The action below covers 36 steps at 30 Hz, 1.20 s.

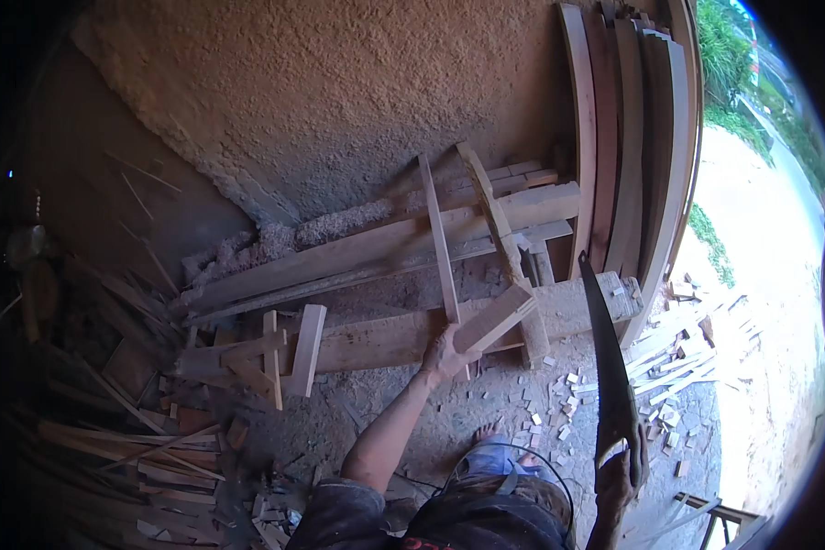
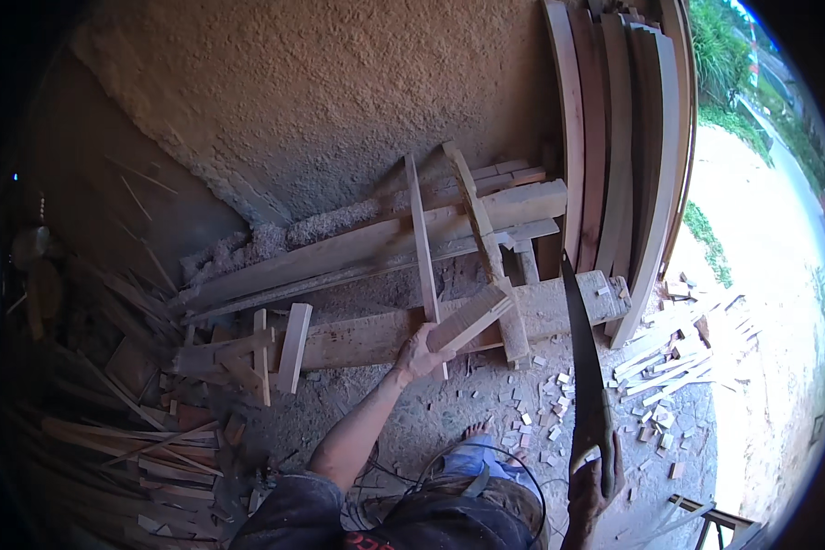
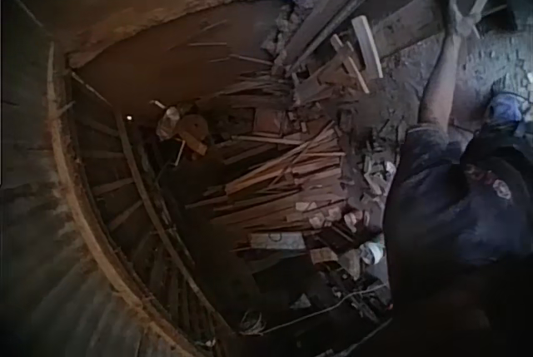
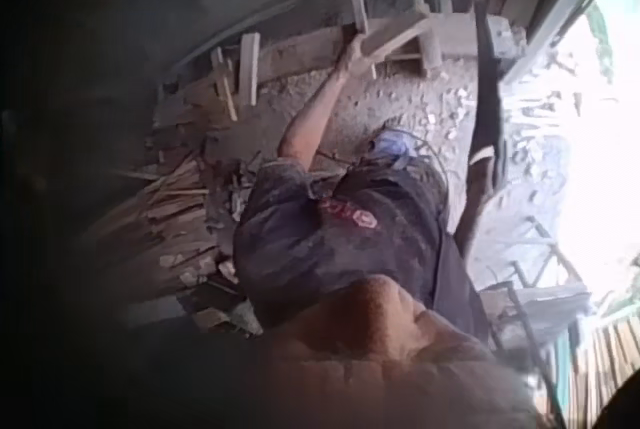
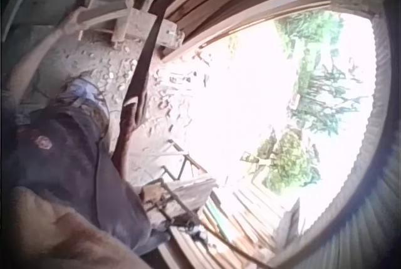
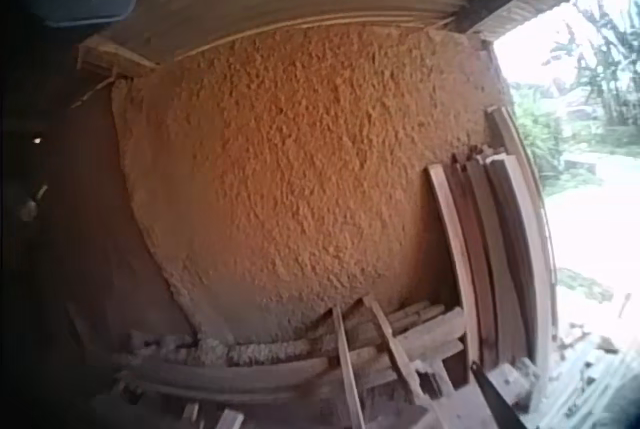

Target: The person saws a piece of wood by hand on a wooden support structure and sets the cut piece aside.

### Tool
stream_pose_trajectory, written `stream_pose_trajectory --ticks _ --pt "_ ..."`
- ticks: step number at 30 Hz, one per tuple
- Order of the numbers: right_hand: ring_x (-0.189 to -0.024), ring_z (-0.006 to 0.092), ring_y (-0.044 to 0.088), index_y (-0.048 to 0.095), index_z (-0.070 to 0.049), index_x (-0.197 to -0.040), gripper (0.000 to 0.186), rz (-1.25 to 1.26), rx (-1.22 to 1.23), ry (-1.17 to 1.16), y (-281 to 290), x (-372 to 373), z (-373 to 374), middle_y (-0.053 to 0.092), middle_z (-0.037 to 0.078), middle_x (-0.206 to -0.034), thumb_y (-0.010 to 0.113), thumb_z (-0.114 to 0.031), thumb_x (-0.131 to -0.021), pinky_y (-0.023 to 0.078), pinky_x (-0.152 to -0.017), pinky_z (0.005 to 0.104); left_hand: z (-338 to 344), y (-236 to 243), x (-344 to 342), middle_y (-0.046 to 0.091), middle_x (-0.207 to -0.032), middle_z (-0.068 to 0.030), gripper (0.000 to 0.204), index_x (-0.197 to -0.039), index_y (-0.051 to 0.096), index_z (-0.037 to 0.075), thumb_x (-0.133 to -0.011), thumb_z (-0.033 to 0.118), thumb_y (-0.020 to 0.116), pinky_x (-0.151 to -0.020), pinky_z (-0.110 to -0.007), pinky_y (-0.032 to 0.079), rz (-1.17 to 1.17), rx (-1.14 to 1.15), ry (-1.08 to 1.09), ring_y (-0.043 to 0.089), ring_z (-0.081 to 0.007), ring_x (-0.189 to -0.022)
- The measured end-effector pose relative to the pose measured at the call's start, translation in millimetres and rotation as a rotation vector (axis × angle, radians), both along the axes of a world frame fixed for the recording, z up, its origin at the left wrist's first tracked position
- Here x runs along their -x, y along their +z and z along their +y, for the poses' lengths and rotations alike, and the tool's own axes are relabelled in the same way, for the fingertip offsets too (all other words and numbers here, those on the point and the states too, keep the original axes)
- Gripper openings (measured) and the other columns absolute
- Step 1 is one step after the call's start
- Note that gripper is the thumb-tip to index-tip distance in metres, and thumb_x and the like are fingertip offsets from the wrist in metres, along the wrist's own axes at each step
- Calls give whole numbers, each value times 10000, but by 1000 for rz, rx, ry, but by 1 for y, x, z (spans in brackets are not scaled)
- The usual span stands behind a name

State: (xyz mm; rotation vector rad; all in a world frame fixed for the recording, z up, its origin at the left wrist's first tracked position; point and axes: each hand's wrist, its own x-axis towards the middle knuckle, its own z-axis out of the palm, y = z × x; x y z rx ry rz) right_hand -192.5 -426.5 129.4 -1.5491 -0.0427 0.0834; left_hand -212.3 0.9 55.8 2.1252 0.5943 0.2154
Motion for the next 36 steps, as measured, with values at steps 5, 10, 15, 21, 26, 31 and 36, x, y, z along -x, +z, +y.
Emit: stream_pose_trajectory --ticks 5,10,15,21,26,31,36 --pt "-846 312 560 476 6 -1253 349 -123 94 3 -14 1 10 564 172 -971 510 -162 -948 453 -715 394 11 -15 -16 638 -1066 -80 597 -1224 558 -3 -815 372 780 -857 -314 483 -128 570 1 589 -169 -958" --pt "-564 98 458 441 70 -1345 582 -102 -6 -86 -19 0 26 501 16 -714 581 -256 -884 346 -505 249 24 -29 -16 636 -999 -34 407 -1158 598 11 -897 301 712 -799 -300 490 -243 792 38 587 -134 -903" --pt "-492 22 429 429 94 -1381 667 0 -75 -80 -21 5 33 522 -20 -684 607 -280 -859 315 -444 201 41 -34 1 636 -1008 -30 350 -1134 606 6 -898 243 709 -784 -281 488 -209 929 150 592 -113 -905" --pt "-1069 434 635 519 47 -1192 278 -282 302 8 -6 10 44 596 287 -1220 438 -122 -987 538 -864 470 60 -58 -3 658 -1028 -106 500 -1165 596 -4 -788 261 791 -815 -326 503 -359 530 118 628 -202 -955" --pt "-1077 236 599 532 111 -1290 625 -117 245 -34 10 11 57 605 219 -1247 504 -380 -904 462 -932 348 61 -6 -32 594 -1258 -158 785 -1335 481 76 -685 344 831 -1017 -466 412 -5 -389 -118 557 -357 -1165" --pt "-832 158 610 503 116 -1312 615 -198 207 -67 5 16 61 649 132 -1044 542 -343 -905 477 -738 281 50 -38 -66 462 -1406 -158 863 -1409 429 89 -715 471 773 -1112 -521 267 38 -572 -219 398 -361 -1307" --pt "-825 144 604 486 124 -1327 669 -11 79 -85 3 30 59 651 130 -1043 610 -322 -844 481 -736 273 -4 -36 -104 430 -1431 -145 967 -1434 402 72 -698 593 751 -1128 -551 222 -97 -559 -237 375 -353 -1312"
